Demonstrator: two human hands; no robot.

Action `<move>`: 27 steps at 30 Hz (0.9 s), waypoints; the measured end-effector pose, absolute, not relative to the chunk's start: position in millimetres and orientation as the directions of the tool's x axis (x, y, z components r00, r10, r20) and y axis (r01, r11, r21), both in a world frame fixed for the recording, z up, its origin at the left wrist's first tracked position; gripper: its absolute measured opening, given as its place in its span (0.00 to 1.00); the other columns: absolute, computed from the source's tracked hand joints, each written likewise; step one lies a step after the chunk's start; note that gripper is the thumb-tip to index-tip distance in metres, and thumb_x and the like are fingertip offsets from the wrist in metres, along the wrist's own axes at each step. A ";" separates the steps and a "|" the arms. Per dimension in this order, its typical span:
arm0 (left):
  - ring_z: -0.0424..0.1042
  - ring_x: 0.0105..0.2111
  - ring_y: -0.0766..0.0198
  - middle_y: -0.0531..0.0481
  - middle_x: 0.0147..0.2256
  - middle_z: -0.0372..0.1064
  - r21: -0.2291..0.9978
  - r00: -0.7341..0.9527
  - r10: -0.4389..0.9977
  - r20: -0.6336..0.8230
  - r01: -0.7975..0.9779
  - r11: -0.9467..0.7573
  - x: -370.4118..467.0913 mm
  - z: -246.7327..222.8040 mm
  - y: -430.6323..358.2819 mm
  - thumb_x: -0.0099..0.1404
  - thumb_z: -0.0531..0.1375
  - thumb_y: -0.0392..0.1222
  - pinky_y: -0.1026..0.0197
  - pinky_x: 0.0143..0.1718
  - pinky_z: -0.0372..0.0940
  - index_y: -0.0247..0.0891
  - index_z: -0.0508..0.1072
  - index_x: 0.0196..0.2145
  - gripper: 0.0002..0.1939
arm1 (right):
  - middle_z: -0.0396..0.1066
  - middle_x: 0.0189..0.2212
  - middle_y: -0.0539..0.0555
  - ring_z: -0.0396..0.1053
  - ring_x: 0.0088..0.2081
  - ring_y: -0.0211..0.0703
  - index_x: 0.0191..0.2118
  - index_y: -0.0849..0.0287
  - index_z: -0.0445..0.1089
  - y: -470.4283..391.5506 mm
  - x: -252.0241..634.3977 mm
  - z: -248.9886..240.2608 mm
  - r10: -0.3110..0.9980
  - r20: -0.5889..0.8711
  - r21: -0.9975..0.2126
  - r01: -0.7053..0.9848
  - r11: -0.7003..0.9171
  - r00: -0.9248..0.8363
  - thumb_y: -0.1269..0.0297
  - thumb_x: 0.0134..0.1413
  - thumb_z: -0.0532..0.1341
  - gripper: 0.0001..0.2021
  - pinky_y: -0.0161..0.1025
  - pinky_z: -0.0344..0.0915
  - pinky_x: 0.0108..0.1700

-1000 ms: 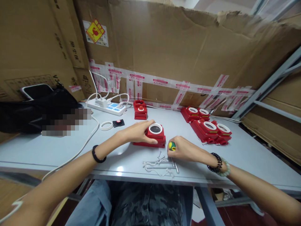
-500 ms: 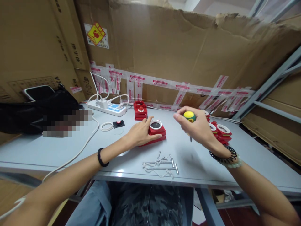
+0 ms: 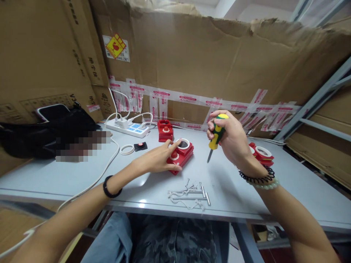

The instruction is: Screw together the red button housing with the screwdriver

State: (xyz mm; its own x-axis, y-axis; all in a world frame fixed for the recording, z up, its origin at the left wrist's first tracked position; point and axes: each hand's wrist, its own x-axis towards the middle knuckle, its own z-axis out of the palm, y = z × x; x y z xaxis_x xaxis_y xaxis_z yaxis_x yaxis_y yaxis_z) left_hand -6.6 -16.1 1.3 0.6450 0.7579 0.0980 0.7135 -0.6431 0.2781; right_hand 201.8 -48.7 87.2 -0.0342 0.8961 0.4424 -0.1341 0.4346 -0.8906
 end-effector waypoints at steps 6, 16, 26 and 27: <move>0.69 0.45 0.47 0.37 0.47 0.67 0.234 0.677 0.708 0.201 0.668 -0.706 0.3 -1.6 -9.2 0.58 0.55 0.68 0.49 0.47 0.61 0.36 0.32 0.67 0.53 | 0.61 0.21 0.43 0.60 0.21 0.31 0.32 0.56 0.61 -45.8 196.7 81.0 0.878 0.479 -0.857 -0.225 0.463 -0.018 0.67 0.49 0.57 0.03 0.34 0.56 0.26; 0.57 0.58 0.48 0.41 0.58 0.52 0.421 0.830 0.512 0.222 0.392 -0.818 8.6 -2.0 35.9 0.48 0.66 0.62 0.47 0.59 0.54 0.45 0.45 0.65 0.54 | 0.58 0.21 0.41 0.58 0.20 0.29 0.30 0.54 0.55 -38.4 180.6 61.7 0.884 0.466 -0.858 -0.258 0.443 -0.031 0.61 0.53 0.57 0.08 0.32 0.58 0.25; 0.58 0.54 0.42 0.37 0.54 0.57 0.269 0.688 0.678 0.261 0.623 -0.735 6.8 -8.5 11.9 0.48 0.59 0.70 0.40 0.53 0.56 0.40 0.46 0.64 0.54 | 0.58 0.22 0.42 0.59 0.21 0.29 0.32 0.54 0.57 -33.3 183.4 50.1 0.825 0.565 -0.817 -0.149 0.556 -0.021 0.59 0.56 0.57 0.08 0.31 0.59 0.25; 0.58 0.54 0.41 0.37 0.55 0.57 0.254 0.689 0.679 0.254 0.630 -0.734 6.0 -8.8 11.7 0.48 0.59 0.70 0.40 0.53 0.55 0.40 0.46 0.64 0.54 | 0.58 0.23 0.42 0.59 0.21 0.29 0.32 0.54 0.56 -32.3 183.6 50.0 0.825 0.566 -0.817 -0.144 0.558 -0.014 0.59 0.56 0.57 0.09 0.31 0.58 0.25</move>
State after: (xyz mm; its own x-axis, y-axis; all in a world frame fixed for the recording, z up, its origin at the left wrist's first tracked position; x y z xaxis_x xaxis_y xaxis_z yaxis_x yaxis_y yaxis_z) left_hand 6.0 11.7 -8.8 0.6885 0.6792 0.2541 0.6303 -0.7338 0.2536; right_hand 183.6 -32.3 50.0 -0.0138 0.8246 0.5656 -0.1445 0.5581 -0.8171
